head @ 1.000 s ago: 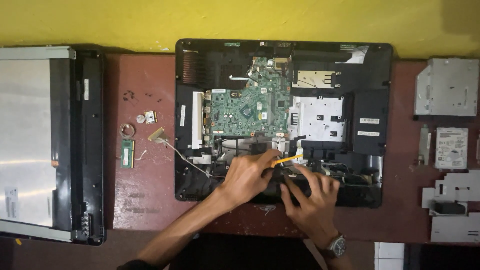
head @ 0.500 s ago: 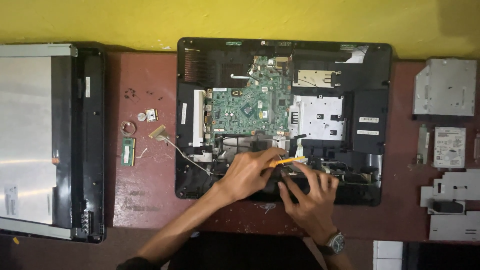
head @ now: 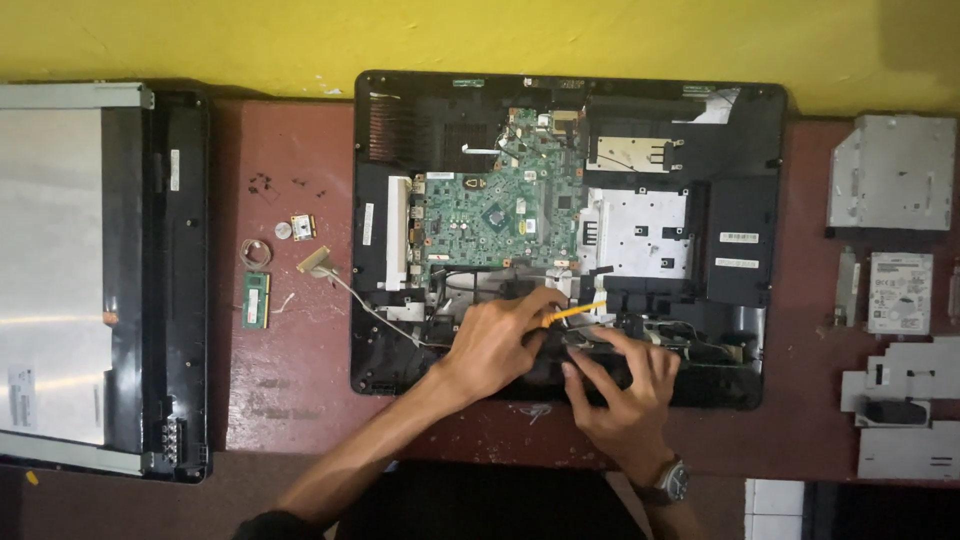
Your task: Removing screws from a motherboard and disconnecting internal cables during computer disassembly.
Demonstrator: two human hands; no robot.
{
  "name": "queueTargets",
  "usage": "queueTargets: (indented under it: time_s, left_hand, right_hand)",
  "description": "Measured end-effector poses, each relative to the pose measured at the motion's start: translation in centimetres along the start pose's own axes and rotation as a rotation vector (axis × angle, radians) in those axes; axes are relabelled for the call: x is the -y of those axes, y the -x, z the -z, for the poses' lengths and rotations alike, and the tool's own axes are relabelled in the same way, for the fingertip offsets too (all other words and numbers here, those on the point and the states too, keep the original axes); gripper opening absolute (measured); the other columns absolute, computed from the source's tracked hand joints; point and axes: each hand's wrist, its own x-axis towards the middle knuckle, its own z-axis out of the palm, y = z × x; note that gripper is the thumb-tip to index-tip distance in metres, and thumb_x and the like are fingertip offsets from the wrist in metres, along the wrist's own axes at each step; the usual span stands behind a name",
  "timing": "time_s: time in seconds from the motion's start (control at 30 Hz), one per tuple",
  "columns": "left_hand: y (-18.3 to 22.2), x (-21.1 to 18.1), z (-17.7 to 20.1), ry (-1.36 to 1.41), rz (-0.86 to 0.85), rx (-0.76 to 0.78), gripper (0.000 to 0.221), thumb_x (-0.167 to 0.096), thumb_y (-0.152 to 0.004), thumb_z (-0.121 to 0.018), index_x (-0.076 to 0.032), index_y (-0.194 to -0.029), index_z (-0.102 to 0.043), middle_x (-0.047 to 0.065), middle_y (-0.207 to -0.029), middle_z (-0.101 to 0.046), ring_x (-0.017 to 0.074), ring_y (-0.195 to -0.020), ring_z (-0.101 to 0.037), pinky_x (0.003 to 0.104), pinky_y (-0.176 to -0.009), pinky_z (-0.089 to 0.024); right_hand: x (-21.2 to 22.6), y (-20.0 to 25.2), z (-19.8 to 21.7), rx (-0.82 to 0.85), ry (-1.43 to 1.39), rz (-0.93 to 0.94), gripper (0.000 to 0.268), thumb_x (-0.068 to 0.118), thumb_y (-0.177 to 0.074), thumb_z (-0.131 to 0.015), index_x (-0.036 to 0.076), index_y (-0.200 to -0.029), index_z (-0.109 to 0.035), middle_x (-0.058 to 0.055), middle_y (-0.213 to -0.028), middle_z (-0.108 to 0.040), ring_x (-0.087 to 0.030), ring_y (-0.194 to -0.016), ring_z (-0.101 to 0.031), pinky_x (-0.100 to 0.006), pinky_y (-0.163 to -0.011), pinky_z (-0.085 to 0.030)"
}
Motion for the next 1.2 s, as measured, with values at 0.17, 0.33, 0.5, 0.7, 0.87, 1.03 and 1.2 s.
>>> queueTargets:
  time_s: [0.17, 0.33, 0.5, 0.7, 0.87, 1.03, 1.2]
  left_hand:
    - [0.4, -0.3, 0.4, -0.022, -0.053, -0.107, 0.055, 0.011, -0.079, -0.064, -0.007, -0.13, -0.053, 0.01, -0.092, -0.077, 0.0231, -0.059, -0.073, 0.032, -0.035, -0.05]
    - [0.5, -0.2, -0.3, -0.049, -0.045, -0.085, 0.058, 0.011, -0.076, -0.062, -0.007, -0.13, -0.052, 0.011, -0.1, -0.077, 0.0199, -0.045, -0.062, 0.03, -0.028, -0.041]
    - [0.2, -0.2, -0.3, -0.111, -0.019, -0.088, 0.059, 0.008, -0.076, -0.066, -0.008, -0.131, -0.053, 0.007, -0.091, -0.078, 0.0224, -0.046, -0.063, 0.034, -0.032, -0.043]
    - [0.2, -0.2, 0.1, -0.086, 0.045, -0.048, 0.058, 0.012, -0.079, -0.06, -0.006, -0.133, -0.05, 0.004, -0.077, -0.078, 0.0223, -0.045, -0.065, 0.036, -0.031, -0.045]
    - [0.7, -1.3, 3.7, 0.145, -0.039, -0.072, 0.059, 0.011, -0.081, -0.067, -0.009, -0.134, -0.054, 0.016, -0.102, -0.08, 0.0089, -0.039, -0.061, 0.018, -0.027, -0.047]
    - [3.1, 0.4, 5.7, 0.211, -0.034, -0.201, 0.05, 0.013, -0.085, -0.069, -0.006, -0.13, -0.059, 0.012, -0.092, -0.08, 0.0047, -0.042, -0.055, 0.014, -0.029, -0.042]
    - [5.1, 0.1, 6.9, 0.252, 0.093, -0.229, 0.041, 0.003, -0.087, -0.075, -0.009, -0.124, -0.061, 0.002, -0.081, -0.079, 0.0028, -0.037, -0.034, 0.018, -0.031, -0.031]
  right_hand:
    - [-0.2, 0.4, -0.1, 0.023, -0.004, -0.055, 0.017, 0.031, -0.094, -0.075, 0.019, -0.106, -0.078, -0.013, -0.128, -0.064, -0.027, -0.097, -0.057, -0.044, -0.082, -0.037]
    - [-0.1, 0.4, 0.1, 0.012, -0.007, -0.053, 0.014, 0.028, -0.096, -0.073, 0.019, -0.104, -0.079, -0.015, -0.125, -0.065, -0.029, -0.096, -0.058, -0.046, -0.084, -0.041]
    - [-0.2, 0.6, 0.0, -0.023, -0.077, -0.086, 0.015, 0.021, -0.093, -0.076, 0.016, -0.106, -0.08, -0.015, -0.122, -0.065, -0.029, -0.103, -0.061, -0.046, -0.09, -0.042]
    - [0.3, -0.4, 0.4, 0.02, 0.041, 0.052, 0.011, 0.031, -0.095, -0.075, 0.024, -0.102, -0.08, -0.008, -0.125, -0.068, -0.027, -0.096, -0.056, -0.045, -0.086, -0.039]
    - [0.4, -0.6, 0.3, 0.047, 0.112, 0.048, 0.017, 0.038, -0.097, -0.071, 0.027, -0.106, -0.08, -0.013, -0.134, -0.066, -0.027, -0.087, -0.054, -0.045, -0.079, -0.035]
    - [0.1, 0.0, -0.3, 0.078, 0.153, 0.045, 0.025, 0.046, -0.098, -0.066, 0.026, -0.105, -0.08, -0.014, -0.139, -0.064, -0.025, -0.088, -0.052, -0.045, -0.08, -0.035]
    - [0.2, -0.3, -0.4, 0.094, 0.17, 0.055, 0.029, 0.047, -0.099, -0.063, 0.024, -0.101, -0.081, -0.014, -0.137, -0.065, -0.029, -0.094, -0.057, -0.046, -0.081, -0.038]
